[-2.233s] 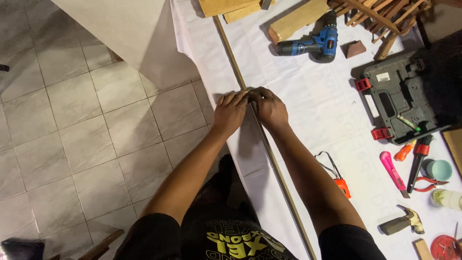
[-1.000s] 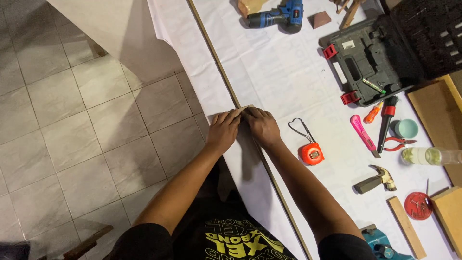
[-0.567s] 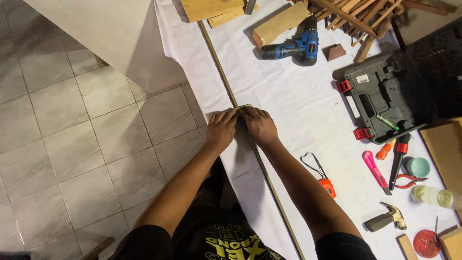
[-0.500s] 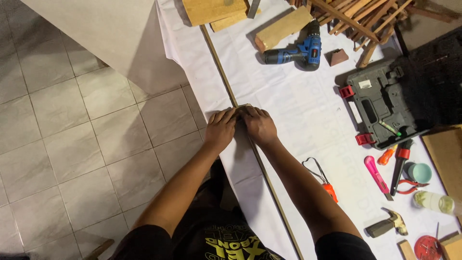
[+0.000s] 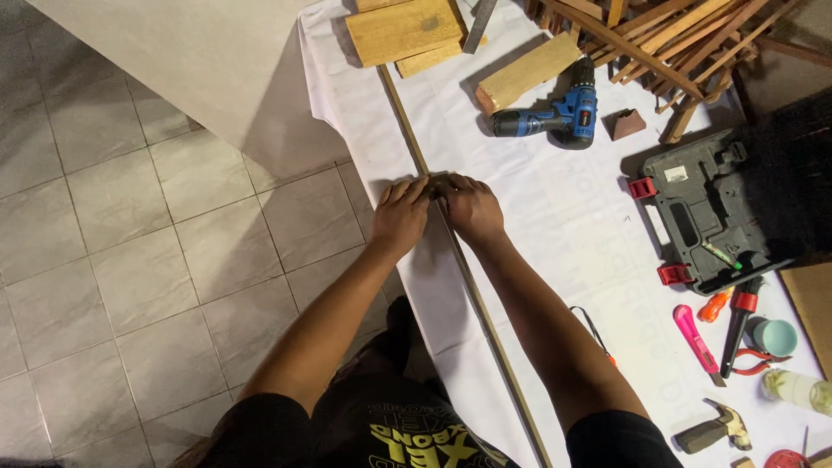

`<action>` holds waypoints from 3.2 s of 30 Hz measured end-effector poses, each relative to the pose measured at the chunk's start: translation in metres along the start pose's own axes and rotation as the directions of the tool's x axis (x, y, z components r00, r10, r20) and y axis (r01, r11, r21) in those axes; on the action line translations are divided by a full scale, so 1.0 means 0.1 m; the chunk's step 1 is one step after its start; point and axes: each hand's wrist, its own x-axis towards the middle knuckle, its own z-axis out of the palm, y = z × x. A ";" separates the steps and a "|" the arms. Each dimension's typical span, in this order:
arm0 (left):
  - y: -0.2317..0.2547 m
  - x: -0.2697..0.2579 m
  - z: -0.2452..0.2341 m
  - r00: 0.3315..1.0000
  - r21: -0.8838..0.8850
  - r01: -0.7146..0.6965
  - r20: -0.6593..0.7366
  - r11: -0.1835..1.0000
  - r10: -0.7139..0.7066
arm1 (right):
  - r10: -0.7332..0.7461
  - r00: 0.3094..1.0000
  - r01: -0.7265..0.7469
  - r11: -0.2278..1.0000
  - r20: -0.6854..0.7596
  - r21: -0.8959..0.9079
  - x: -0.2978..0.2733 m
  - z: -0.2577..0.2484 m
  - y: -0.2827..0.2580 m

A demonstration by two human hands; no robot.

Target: The recorder is using a power planer and measuring wood strips at a workbench.

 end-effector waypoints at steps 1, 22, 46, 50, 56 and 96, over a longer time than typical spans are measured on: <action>0.03 -0.03 -0.01 1.000 0.000 -0.003 -0.004 1.000 0.003 | 0.000 1.000 0.000 1.000 -0.004 -0.003 -0.05 0.01 0.02; 1.26 -1.41 0.05 0.992 -0.081 -0.087 -0.103 0.993 0.079 | -0.061 0.994 0.060 0.998 -0.087 -0.010 -1.92 -0.17 -0.14; -0.31 0.20 -0.01 0.995 0.022 0.008 0.104 1.000 -0.011 | -0.018 1.000 0.019 0.999 -0.018 0.038 0.36 0.15 -0.02; -0.35 0.25 0.02 1.000 0.029 -0.011 -0.019 1.000 0.012 | -0.058 0.996 0.062 0.996 -0.066 0.063 0.45 0.12 0.02; -0.08 0.07 -0.11 1.000 -0.014 -0.014 -0.015 1.000 0.014 | -0.016 1.000 0.017 1.000 -0.024 0.022 0.12 0.02 0.02; -0.11 -0.10 0.11 0.997 0.015 -0.050 -0.054 0.999 0.050 | -0.059 0.996 0.060 0.998 -0.071 0.007 -0.01 0.18 -0.03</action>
